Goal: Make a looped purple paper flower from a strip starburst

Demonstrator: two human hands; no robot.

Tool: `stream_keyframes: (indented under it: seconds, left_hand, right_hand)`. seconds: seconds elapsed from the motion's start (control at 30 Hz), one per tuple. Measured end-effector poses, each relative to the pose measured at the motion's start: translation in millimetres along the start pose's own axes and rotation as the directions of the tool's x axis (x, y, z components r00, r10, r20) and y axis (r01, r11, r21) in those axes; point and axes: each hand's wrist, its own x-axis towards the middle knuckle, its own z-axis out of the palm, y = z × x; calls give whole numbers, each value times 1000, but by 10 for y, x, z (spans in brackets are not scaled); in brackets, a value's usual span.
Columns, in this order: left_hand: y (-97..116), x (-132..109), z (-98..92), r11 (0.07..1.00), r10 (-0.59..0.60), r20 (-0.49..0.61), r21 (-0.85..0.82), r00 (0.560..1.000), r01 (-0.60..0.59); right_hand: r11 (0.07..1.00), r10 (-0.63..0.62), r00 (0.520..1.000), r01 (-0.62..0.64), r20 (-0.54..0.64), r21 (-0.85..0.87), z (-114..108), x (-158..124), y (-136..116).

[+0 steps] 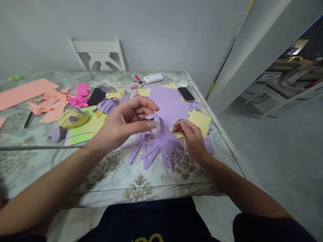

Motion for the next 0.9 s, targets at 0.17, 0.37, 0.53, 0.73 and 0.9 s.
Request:
stream_keyframes:
  seconds: [0.17,0.37,0.53,0.73,0.9]
  left_hand:
    - [414,250,59,979,203,-79,14,976,-203]
    - [883,469,87,975,101,-157,212,982,-66]
    - [496,409,19,925,352,-154,206,923,-319]
    - [-488,179,-135,925,-61,72,378,996,29]
    - [-558,30,-179,854,-127,154,520,980,29]
  right_hand:
    - [1000,-7,996,10,-94,24,-14,34,43]
    - [999,38,994,-35,-100,30,7,37,39]
    - [998,56,997,-56,-60,-2,12,37,-2]
    - [996,5,998,-10,-58,-84,-60,139,39]
    - [941,-40,998,51,39,-336,-105,245,60]
